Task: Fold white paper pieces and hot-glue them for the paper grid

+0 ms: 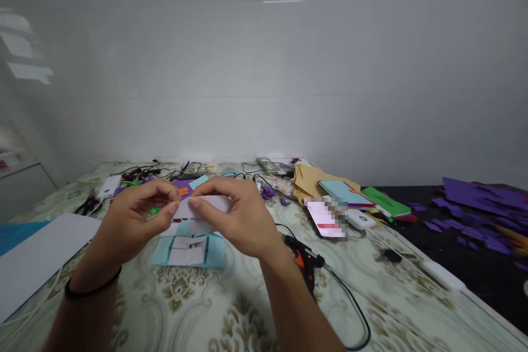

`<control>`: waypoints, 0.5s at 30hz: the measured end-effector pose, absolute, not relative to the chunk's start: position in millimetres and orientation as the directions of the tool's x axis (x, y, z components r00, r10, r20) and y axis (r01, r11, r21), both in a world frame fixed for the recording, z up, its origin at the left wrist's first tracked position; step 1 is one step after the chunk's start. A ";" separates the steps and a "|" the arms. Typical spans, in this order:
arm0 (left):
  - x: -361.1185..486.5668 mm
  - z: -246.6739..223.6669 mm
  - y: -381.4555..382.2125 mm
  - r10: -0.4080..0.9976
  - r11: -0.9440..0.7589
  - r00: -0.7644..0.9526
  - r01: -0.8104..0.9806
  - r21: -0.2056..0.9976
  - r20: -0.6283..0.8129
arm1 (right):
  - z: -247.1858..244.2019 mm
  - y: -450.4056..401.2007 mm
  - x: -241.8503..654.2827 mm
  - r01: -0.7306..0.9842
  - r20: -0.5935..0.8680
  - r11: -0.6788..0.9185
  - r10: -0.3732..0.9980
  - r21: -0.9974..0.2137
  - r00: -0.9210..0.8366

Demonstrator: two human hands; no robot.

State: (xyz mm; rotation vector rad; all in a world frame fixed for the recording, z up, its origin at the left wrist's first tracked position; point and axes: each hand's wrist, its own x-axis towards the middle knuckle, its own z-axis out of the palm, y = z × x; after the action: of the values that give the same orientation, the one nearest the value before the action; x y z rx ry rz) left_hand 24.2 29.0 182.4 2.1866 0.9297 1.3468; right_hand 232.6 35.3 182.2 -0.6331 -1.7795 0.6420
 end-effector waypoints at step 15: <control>44.1 175.1 34.4 0.827 -0.554 0.232 0.181 0.812 0.512 | 178.0 42.6 226.3 -0.128 0.583 0.572 0.810 -0.810 -0.072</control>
State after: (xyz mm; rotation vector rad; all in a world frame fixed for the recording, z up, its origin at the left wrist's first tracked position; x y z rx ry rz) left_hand 44.1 34.4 175.1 1.8917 0.9238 1.3459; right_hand 226.3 42.6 178.0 -0.6219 -1.4424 0.8607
